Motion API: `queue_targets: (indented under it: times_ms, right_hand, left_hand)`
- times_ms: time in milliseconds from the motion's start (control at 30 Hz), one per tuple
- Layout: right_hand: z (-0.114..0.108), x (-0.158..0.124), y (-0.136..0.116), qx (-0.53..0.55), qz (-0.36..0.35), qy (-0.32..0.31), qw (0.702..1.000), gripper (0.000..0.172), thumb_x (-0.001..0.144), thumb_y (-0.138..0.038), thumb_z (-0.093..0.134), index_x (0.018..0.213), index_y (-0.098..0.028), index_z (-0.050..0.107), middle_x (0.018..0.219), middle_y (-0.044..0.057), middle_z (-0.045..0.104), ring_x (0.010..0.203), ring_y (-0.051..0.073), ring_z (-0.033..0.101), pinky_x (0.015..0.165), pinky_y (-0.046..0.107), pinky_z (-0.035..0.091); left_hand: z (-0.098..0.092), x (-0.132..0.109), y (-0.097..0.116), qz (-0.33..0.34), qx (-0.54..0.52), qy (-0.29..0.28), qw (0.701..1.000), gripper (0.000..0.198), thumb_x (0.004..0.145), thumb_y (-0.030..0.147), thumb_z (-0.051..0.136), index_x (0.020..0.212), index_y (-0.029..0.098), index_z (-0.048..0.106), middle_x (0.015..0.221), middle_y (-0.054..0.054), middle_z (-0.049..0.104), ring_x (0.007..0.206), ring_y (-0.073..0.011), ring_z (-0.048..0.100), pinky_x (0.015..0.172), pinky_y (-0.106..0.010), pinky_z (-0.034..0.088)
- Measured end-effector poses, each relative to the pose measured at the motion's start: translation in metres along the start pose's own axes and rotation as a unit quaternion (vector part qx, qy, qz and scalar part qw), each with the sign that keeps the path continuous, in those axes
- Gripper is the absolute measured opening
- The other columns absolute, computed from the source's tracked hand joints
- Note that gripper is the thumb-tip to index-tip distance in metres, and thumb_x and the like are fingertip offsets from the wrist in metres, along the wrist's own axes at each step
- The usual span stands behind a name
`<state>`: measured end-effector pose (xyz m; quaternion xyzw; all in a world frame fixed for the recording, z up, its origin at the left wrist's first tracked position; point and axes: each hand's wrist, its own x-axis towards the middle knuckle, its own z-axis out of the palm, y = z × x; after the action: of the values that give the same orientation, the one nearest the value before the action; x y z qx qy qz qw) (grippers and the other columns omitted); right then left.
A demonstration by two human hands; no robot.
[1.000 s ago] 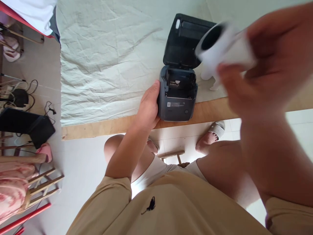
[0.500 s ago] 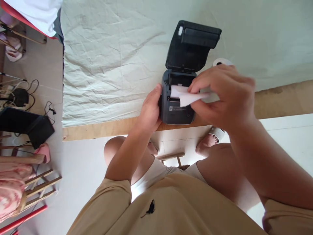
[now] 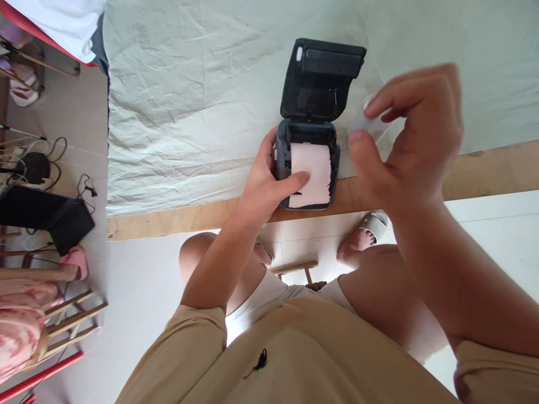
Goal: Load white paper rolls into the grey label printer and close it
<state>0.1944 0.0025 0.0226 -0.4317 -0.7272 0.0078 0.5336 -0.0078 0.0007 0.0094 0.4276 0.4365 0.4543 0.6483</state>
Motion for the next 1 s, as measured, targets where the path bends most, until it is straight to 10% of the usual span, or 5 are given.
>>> queue_targets:
  times_ms: [133, 300, 467, 600, 1000]
  right_hand:
    - [-0.004, 0.01, 0.003, -0.007, 0.038, -0.088, 0.995, 0.044, 0.096, -0.023, 0.064, 0.137, -0.034, 0.055, 0.147, 0.009, 0.065, 0.147, 0.031, 0.064, 0.111, 0.049, 0.057]
    - [-0.01, 0.007, -0.011, 0.028, 0.108, -0.006, 0.994, 0.013, 0.104, -0.041, 0.059, 0.114, -0.033, 0.061, 0.115, 0.005, 0.068, 0.104, 0.024, 0.075, 0.092, 0.046, 0.059]
    - [0.0, -0.016, -0.006, 0.116, 0.178, -0.045, 0.976, 0.042, 0.1, -0.053, 0.072, 0.081, -0.025, 0.046, 0.067, -0.001, 0.045, 0.059, 0.013, 0.044, 0.054, 0.033, 0.036]
    - [0.007, -0.027, 0.009, 0.169, 0.24, -0.156, 0.943, 0.059, 0.099, -0.06, 0.074, 0.073, -0.023, 0.037, 0.061, -0.003, 0.041, 0.054, 0.01, 0.035, 0.048, 0.03, 0.027]
    - [0.008, -0.026, 0.023, 0.227, 0.271, -0.213, 0.911, 0.064, 0.095, -0.059, 0.079, 0.069, -0.024, 0.033, 0.058, -0.004, 0.043, 0.054, 0.01, 0.037, 0.046, 0.03, 0.028]
  left_hand:
    - [-0.002, 0.001, -0.001, 0.001, 0.009, -0.016, 1.0, 0.078, 0.068, 0.042, 0.103, 0.134, 0.031, 0.065, 0.136, -0.005, 0.075, 0.134, -0.0331, 0.073, 0.11, -0.04, 0.063]
    - [-0.006, 0.001, -0.005, 0.004, 0.011, -0.006, 1.0, 0.075, 0.068, 0.042, 0.103, 0.133, 0.031, 0.065, 0.136, -0.006, 0.074, 0.138, -0.033, 0.071, 0.113, -0.04, 0.062]
    - [-0.004, -0.003, 0.0, 0.0, -0.02, -0.011, 1.0, 0.081, 0.063, 0.038, 0.108, 0.132, 0.032, 0.067, 0.135, -0.004, 0.074, 0.143, -0.0341, 0.07, 0.114, -0.039, 0.062]
    - [0.009, -0.007, 0.005, -0.028, -0.055, 0.028, 0.998, 0.052, 0.081, 0.062, 0.094, 0.11, 0.025, 0.071, 0.112, -0.007, 0.079, 0.127, -0.0357, 0.079, 0.098, -0.044, 0.068]
    - [0.016, -0.007, 0.006, -0.034, -0.046, 0.04, 0.998, 0.063, 0.074, 0.076, 0.092, 0.102, 0.026, 0.07, 0.098, -0.005, 0.079, 0.127, -0.0376, 0.08, 0.091, -0.044, 0.07]
